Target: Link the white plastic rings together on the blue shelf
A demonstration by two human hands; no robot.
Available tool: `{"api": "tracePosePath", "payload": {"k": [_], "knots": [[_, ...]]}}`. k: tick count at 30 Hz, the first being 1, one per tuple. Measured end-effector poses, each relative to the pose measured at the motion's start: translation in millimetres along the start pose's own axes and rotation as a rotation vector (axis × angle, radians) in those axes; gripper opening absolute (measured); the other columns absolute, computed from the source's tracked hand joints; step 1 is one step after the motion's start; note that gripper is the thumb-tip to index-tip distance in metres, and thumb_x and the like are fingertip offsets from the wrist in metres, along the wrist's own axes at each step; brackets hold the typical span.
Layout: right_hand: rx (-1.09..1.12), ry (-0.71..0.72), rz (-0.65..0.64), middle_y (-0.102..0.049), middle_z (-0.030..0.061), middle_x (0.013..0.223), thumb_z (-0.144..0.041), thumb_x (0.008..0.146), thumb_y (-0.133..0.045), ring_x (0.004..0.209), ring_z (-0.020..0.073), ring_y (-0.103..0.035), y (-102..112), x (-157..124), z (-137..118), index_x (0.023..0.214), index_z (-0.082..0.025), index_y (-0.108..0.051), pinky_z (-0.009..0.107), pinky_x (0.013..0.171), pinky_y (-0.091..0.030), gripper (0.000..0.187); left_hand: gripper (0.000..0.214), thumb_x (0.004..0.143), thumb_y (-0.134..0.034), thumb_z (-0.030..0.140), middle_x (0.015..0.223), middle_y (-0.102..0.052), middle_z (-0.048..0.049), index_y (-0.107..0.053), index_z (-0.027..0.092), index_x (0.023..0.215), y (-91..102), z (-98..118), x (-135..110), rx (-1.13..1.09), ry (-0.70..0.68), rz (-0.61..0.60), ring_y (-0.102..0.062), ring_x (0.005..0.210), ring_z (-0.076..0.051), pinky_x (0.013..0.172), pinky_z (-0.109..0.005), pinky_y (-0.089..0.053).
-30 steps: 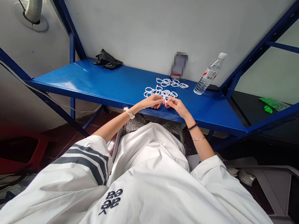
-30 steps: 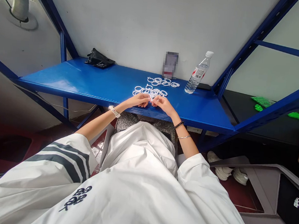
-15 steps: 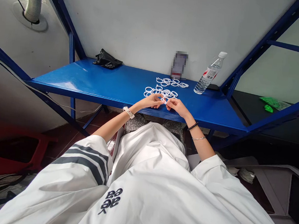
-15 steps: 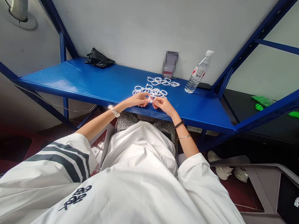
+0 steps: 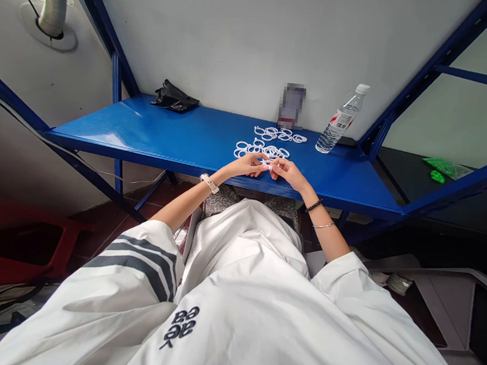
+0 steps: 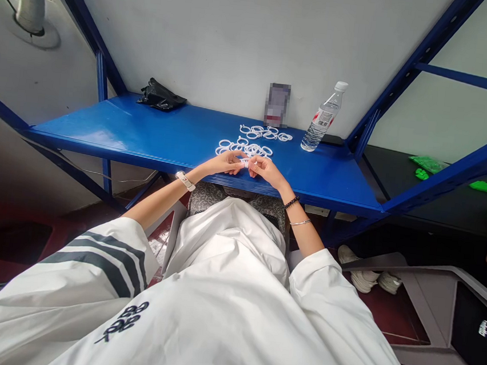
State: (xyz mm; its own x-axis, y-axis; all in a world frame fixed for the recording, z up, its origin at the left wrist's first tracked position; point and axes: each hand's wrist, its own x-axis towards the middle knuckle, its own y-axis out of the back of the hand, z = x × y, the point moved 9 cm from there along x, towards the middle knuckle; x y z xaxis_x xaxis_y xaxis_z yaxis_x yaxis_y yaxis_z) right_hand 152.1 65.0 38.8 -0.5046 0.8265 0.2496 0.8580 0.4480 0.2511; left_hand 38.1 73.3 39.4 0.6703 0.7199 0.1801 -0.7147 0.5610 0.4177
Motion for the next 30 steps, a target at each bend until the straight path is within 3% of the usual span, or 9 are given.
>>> {"api": "tracePosePath", "payload": {"k": [17, 30], "knots": [[0.051, 0.017, -0.021, -0.064, -0.0017, 0.067, -0.071, 0.081, -0.075, 0.063, 0.0128, -0.057, -0.5, 1.2, 0.0, 0.085, -0.020, -0.062, 0.026, 0.064, -0.049, 0.053, 0.063, 0.088, -0.065, 0.071, 0.060, -0.061, 0.0019, -0.062, 0.012, 0.113, -0.6, 0.9, 0.0, 0.020, 0.003, 0.008, -0.051, 0.051, -0.008, 0.049, -0.018, -0.038], [0.043, 0.027, -0.040, -0.065, -0.0011, 0.068, -0.071, 0.084, -0.071, 0.064, 0.0138, -0.058, -1.9, 1.7, 0.7, 0.092, -0.020, -0.063, 0.028, 0.066, -0.050, 0.052, 0.060, 0.091, -0.064, 0.069, 0.061, -0.061, 0.0020, -0.061, 0.013, 0.112, -0.6, 1.4, -0.4, 0.013, 0.007, 0.014, -0.050, 0.050, -0.007, 0.048, -0.018, -0.037]]}}
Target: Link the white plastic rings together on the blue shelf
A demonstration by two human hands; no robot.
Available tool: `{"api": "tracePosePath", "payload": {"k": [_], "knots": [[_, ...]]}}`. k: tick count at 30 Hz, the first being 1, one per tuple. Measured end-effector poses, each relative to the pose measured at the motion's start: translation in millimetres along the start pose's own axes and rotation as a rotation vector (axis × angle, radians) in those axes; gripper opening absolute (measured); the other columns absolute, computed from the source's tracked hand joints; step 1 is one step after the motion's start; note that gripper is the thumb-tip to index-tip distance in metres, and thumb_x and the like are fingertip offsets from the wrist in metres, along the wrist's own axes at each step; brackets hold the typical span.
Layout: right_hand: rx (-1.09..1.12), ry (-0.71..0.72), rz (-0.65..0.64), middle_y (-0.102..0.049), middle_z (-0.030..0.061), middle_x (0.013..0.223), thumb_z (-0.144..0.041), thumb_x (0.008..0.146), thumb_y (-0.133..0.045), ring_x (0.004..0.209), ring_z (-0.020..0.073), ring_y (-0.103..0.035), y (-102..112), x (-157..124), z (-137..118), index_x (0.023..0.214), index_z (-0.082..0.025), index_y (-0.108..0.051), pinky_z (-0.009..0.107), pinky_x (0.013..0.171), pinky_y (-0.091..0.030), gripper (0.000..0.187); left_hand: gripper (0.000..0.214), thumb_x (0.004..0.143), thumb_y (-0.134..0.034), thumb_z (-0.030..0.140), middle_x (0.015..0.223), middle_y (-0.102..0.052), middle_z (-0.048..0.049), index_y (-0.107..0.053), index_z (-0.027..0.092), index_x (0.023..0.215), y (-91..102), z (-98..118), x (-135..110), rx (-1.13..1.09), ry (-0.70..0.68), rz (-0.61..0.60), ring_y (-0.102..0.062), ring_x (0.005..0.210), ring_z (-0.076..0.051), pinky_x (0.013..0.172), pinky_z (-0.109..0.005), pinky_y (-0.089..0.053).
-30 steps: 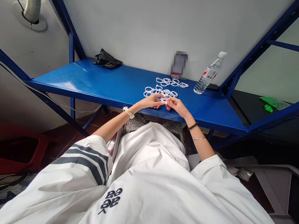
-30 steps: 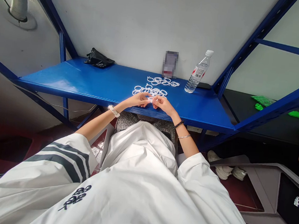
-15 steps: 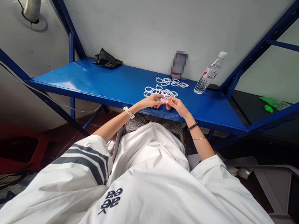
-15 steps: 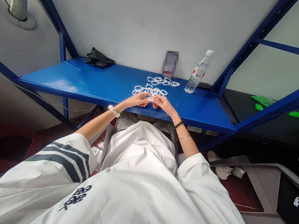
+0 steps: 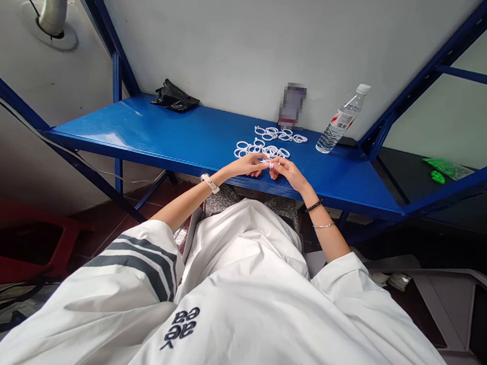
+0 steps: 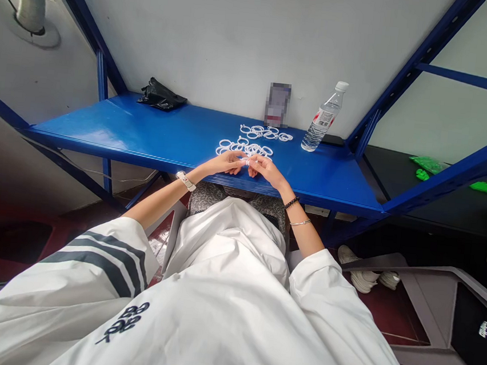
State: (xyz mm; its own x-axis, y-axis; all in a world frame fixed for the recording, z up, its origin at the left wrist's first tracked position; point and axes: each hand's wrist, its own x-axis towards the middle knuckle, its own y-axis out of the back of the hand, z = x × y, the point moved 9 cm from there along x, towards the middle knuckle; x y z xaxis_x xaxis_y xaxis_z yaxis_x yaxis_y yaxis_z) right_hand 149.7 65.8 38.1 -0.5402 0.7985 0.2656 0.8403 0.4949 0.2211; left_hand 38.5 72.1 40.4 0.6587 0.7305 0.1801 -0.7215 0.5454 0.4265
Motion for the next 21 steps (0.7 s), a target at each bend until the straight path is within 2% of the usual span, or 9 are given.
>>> {"api": "tracePosePath", "payload": {"k": [21], "knots": [[-0.012, -0.015, 0.020, -0.067, -0.0007, 0.069, -0.074, 0.084, -0.069, 0.065, 0.0140, -0.061, 1.3, 0.1, 0.7, 0.089, -0.021, -0.063, 0.028, 0.067, -0.052, 0.054, 0.060, 0.092, -0.061, 0.071, 0.058, -0.059, 0.0020, -0.063, 0.013, 0.111, 0.2, -2.9, 1.5, -0.012, -0.011, 0.009, -0.050, 0.049, -0.008, 0.047, -0.018, -0.035]]}}
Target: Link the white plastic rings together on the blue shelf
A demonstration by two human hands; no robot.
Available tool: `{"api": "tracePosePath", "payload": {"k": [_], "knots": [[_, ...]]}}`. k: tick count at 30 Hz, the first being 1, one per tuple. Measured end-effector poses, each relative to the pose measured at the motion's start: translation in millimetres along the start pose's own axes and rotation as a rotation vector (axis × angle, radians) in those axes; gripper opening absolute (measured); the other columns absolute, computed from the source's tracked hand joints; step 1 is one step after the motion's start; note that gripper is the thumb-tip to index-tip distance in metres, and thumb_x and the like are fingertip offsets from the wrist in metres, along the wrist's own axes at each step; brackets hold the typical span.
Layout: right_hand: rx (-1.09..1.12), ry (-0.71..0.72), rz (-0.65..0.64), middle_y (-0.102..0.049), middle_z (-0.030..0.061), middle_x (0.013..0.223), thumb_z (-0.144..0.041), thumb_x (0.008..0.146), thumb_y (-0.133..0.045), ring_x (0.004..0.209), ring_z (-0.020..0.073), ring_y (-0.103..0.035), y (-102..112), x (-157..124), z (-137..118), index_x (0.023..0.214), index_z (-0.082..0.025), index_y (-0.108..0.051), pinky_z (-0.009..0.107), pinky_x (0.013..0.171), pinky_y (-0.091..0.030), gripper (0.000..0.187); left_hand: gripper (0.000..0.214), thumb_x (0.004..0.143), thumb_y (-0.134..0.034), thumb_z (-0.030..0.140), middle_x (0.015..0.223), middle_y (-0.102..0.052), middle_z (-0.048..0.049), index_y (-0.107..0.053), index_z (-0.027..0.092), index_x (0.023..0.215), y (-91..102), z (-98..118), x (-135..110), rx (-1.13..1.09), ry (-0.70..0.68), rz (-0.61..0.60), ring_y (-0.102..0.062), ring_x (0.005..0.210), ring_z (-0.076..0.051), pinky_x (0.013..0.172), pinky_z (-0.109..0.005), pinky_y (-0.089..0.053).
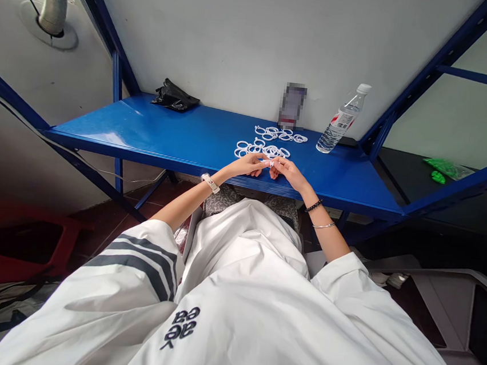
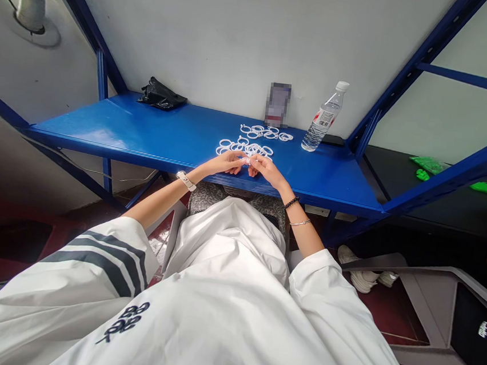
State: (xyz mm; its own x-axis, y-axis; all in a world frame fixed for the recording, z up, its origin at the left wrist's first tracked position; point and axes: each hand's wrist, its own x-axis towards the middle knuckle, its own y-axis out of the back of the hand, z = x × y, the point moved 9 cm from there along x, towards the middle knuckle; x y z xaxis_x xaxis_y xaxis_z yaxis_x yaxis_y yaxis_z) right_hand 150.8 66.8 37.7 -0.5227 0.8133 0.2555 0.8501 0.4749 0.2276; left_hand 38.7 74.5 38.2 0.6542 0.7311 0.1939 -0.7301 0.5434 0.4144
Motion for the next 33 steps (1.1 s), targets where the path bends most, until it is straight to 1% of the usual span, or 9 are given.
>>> {"api": "tracePosePath", "payload": {"k": [9, 15, 22, 30, 33], "knots": [[-0.030, -0.017, 0.008, -0.067, 0.0003, 0.070, -0.077, 0.084, -0.066, 0.065, 0.0154, -0.062, 0.2, 0.8, 2.1, 0.089, -0.022, -0.062, 0.030, 0.068, -0.054, 0.056, 0.058, 0.092, -0.062, 0.070, 0.057, -0.059, 0.0018, -0.063, 0.013, 0.105, -0.5, 1.8, -0.3, -0.012, 0.017, 0.003, -0.049, 0.049, -0.008, 0.047, -0.018, -0.035], [-0.030, -0.011, 0.002, -0.067, 0.0002, 0.070, -0.076, 0.087, -0.065, 0.065, 0.0148, -0.062, -0.8, -0.2, -0.3, 0.090, -0.021, -0.062, 0.029, 0.067, -0.053, 0.055, 0.062, 0.090, -0.061, 0.073, 0.056, -0.058, 0.0019, -0.063, 0.013, 0.106, 0.1, -0.8, 1.2, -0.012, 0.022, 0.018, -0.049, 0.048, -0.008, 0.046, -0.018, -0.034], [-0.032, -0.015, 0.008, -0.067, 0.0005, 0.070, -0.077, 0.085, -0.066, 0.065, 0.0154, -0.062, 0.0, 0.1, 0.3, 0.089, -0.021, -0.063, 0.030, 0.066, -0.053, 0.056, 0.060, 0.092, -0.060, 0.072, 0.056, -0.059, 0.0019, -0.062, 0.014, 0.106, -0.1, -1.6, 1.8, -0.002, 0.016, 0.015, -0.048, 0.047, -0.008, 0.046, -0.018, -0.034], [-0.012, -0.012, 0.005, -0.067, -0.0001, 0.069, -0.072, 0.084, -0.069, 0.066, 0.0155, -0.062, -0.5, -1.1, -1.9, 0.089, -0.021, -0.064, 0.029, 0.067, -0.053, 0.052, 0.057, 0.094, -0.063, 0.065, 0.059, -0.060, 0.0029, -0.059, 0.014, 0.117, 0.6, -1.1, 0.1, -0.006, 0.034, 0.016, -0.050, 0.048, -0.007, 0.047, -0.018, -0.036], [-0.014, -0.006, 0.008, -0.067, -0.0008, 0.069, -0.071, 0.083, -0.071, 0.065, 0.0149, -0.061, 0.1, -1.3, -1.9, 0.092, -0.021, -0.065, 0.029, 0.067, -0.053, 0.051, 0.057, 0.093, -0.064, 0.065, 0.061, -0.061, 0.0029, -0.059, 0.013, 0.118, 0.6, 0.2, -0.7, 0.011, 0.021, 0.007, -0.051, 0.050, -0.008, 0.048, -0.018, -0.037]]}}
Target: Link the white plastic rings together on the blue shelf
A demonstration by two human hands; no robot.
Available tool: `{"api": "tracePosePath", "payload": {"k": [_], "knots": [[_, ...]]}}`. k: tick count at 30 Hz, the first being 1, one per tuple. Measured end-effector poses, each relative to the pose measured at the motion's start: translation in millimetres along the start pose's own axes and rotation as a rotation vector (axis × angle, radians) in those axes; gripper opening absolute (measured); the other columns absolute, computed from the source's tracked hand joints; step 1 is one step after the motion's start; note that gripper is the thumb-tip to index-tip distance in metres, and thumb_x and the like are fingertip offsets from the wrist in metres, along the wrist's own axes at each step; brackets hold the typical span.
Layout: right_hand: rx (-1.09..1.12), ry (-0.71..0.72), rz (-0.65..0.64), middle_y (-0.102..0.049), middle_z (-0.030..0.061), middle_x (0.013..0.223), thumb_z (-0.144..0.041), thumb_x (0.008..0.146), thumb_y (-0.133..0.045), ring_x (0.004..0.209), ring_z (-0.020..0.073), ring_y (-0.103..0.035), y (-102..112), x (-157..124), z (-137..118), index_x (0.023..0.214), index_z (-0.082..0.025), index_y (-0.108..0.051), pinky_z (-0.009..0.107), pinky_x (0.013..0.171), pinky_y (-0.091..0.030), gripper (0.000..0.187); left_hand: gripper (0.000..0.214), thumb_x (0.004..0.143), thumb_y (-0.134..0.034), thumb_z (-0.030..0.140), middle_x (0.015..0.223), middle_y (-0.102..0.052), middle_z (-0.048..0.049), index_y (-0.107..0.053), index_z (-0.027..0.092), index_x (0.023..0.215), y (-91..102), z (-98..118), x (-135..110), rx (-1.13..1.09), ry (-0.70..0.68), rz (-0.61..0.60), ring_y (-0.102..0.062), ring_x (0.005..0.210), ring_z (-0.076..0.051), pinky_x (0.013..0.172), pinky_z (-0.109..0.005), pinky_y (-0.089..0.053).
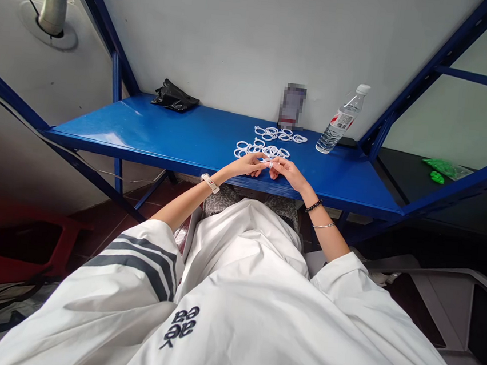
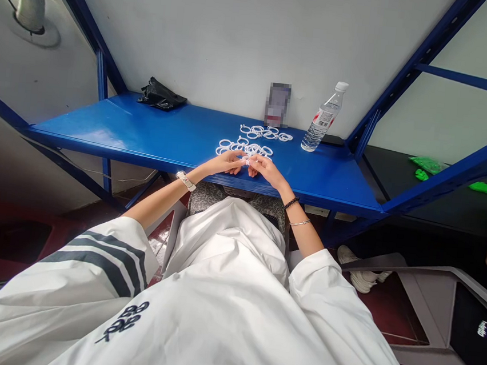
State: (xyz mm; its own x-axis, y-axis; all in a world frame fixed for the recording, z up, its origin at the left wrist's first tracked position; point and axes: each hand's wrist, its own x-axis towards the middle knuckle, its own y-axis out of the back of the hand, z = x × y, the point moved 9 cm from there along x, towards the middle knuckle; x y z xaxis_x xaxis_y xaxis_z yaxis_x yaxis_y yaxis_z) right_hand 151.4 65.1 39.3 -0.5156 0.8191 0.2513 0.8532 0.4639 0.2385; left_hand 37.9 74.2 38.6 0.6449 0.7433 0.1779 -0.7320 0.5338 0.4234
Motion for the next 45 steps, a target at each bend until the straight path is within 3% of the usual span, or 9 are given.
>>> {"api": "tracePosePath", "payload": {"k": [37, 45], "knots": [[-0.014, 0.023, -0.031, -0.064, -0.0016, 0.066, -0.066, 0.074, -0.084, 0.065, 0.0139, -0.060, 0.5, 0.7, 2.0, 0.082, -0.021, -0.061, 0.030, 0.073, -0.054, 0.051, 0.066, 0.084, -0.074, 0.065, 0.060, -0.061, 0.0031, -0.063, 0.010, 0.118, -1.7, 1.9, 0.4, 0.005, -0.049, -0.048, -0.054, 0.054, -0.008, 0.055, -0.020, -0.042], [-0.002, 0.003, -0.041, -0.063, -0.0015, 0.071, -0.061, 0.069, -0.089, 0.066, 0.0130, -0.061, 1.4, 1.5, 7.0, 0.082, -0.019, -0.065, 0.027, 0.068, -0.052, 0.050, 0.065, 0.079, -0.079, 0.064, 0.061, -0.061, 0.0032, -0.064, 0.010, 0.113, -1.1, 1.4, 0.3, -0.008, -0.045, -0.051, -0.059, 0.058, -0.010, 0.056, -0.020, -0.044]]}}
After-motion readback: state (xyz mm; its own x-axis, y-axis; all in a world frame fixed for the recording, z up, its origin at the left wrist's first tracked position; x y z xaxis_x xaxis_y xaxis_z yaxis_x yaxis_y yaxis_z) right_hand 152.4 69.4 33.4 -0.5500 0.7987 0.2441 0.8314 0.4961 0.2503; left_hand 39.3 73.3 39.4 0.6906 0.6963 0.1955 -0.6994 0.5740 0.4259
